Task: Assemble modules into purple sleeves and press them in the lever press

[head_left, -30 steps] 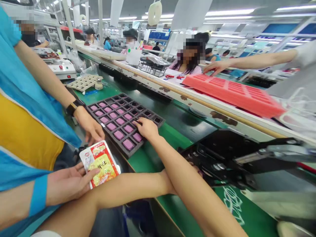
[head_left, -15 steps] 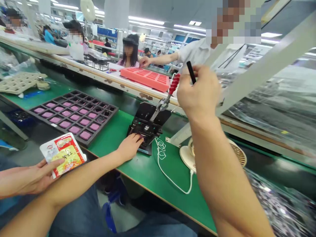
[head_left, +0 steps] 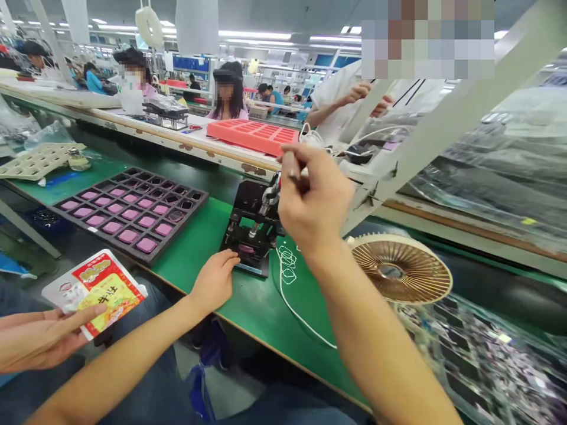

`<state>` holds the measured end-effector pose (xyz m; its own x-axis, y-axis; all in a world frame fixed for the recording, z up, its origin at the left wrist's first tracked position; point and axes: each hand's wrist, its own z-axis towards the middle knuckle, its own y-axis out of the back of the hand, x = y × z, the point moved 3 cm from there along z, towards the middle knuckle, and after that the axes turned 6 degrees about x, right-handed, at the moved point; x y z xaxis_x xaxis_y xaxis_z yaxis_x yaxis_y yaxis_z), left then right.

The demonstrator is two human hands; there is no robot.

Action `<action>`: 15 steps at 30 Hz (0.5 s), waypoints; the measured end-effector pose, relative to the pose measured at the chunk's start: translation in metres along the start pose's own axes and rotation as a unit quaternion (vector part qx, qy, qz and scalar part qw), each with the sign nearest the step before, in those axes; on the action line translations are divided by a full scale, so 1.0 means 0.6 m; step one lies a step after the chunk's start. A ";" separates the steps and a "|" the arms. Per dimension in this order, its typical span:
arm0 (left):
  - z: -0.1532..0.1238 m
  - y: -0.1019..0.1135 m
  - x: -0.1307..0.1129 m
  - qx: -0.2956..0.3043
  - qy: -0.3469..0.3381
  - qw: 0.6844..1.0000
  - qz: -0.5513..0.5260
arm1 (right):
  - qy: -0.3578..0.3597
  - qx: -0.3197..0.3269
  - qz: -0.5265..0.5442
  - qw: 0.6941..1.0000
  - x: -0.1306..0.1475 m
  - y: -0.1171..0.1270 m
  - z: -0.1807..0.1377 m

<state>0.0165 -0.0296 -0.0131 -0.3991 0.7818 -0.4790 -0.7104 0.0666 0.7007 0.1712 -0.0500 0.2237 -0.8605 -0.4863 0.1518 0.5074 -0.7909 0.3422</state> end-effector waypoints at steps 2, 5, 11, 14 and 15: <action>-0.024 0.013 0.002 -0.013 0.008 1.000 -0.009 | -0.019 0.016 0.006 1.000 0.016 -0.005 -0.058; -0.044 0.025 0.012 -0.029 0.027 0.998 -0.038 | -0.040 0.042 0.016 0.998 0.020 -0.018 -0.117; -0.038 0.037 0.030 -0.067 0.087 0.994 -0.022 | -0.060 0.048 0.058 0.995 0.022 -0.016 -0.132; -0.009 0.075 0.068 -0.077 0.125 0.989 0.036 | -0.140 -0.016 0.059 0.988 0.037 0.016 -0.167; 0.005 0.094 0.089 -0.081 0.145 0.984 0.059 | -0.191 -0.037 0.054 0.979 0.040 0.028 -0.189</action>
<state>-0.0434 0.0177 0.0024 -0.6166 0.5671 -0.5461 -0.7224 -0.1318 0.6788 0.1642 -0.1172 0.1280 -0.7490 -0.4046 0.5247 0.5861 -0.7740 0.2398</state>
